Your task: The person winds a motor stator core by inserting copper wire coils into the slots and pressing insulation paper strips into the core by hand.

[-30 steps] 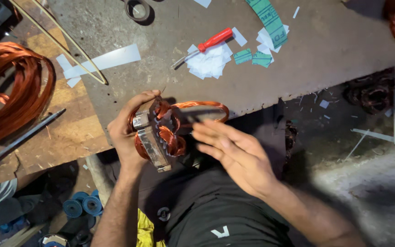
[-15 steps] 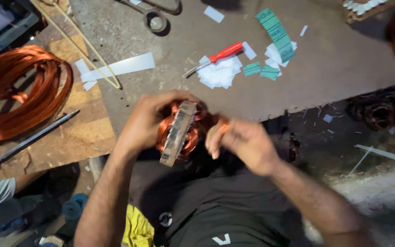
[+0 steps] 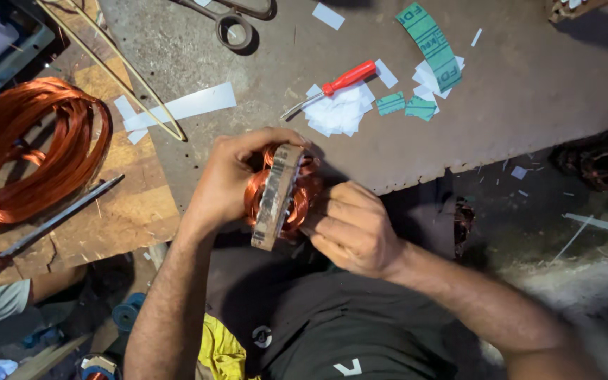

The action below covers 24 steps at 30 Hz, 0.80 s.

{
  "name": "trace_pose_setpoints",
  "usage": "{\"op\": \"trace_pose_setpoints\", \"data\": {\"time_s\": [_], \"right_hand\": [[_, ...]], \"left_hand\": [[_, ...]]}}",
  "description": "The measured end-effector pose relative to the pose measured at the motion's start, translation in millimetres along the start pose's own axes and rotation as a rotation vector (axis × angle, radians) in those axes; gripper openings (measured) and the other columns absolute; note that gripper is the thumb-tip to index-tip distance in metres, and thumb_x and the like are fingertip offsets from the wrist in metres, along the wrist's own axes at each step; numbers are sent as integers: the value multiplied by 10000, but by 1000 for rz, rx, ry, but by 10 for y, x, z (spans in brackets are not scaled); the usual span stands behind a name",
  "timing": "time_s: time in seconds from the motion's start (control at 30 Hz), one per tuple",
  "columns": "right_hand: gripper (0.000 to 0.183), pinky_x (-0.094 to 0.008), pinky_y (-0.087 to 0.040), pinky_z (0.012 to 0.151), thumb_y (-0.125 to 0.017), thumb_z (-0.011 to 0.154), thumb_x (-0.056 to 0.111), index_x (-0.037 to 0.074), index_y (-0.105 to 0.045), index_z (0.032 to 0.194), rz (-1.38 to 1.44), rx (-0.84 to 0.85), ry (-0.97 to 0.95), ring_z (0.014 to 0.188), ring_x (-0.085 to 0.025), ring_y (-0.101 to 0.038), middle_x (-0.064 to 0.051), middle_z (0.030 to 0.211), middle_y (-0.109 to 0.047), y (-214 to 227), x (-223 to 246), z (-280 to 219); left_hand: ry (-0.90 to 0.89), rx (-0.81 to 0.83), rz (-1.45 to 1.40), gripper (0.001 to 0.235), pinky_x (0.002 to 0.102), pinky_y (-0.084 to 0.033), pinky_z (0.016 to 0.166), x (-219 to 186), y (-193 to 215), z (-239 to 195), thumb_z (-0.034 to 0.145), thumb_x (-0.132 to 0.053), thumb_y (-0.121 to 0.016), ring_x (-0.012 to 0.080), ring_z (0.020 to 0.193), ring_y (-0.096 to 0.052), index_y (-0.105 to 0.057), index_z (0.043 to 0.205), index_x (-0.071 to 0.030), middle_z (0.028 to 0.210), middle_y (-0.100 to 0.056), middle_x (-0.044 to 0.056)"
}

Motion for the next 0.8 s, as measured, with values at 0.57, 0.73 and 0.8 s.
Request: {"op": "trace_pose_setpoints", "data": {"time_s": [0.57, 0.73, 0.8], "right_hand": [[110, -446, -508, 558, -731, 715, 19, 33, -680, 811, -8, 247, -340, 641, -326, -627, -105, 777, -584, 136, -82, -13], [139, -437, -506, 547, -741, 697, 28, 33, -670, 816, -25, 240, -265, 628, -310, -623, -107, 778, -567, 114, -90, -20], [134, -435, -501, 528, -752, 689, 35, 34, -667, 792, -7, 256, -295, 597, -307, -611, -104, 738, -544, 69, -106, -49]], "left_hand": [[432, -279, -199, 201, 213, -512, 649, 412, 15, -618, 896, -41, -789, 34, 754, -589, -596, 950, -41, 858, -650, -19], [436, -270, -241, 171, 211, -503, 629, 352, 23, -582, 910, -42, -772, 29, 732, -583, -602, 919, -35, 829, -652, -31], [582, -241, -280, 131, 229, -505, 579, 293, 54, -579, 906, -68, -746, 43, 687, -605, -667, 983, 4, 812, -691, -6]]}}
Point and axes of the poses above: each hand's wrist, its own z-axis towards the middle knuckle, its own y-axis out of the back of the hand, x = y × z, the point moved 1 cm from there along z, towards the middle knuckle
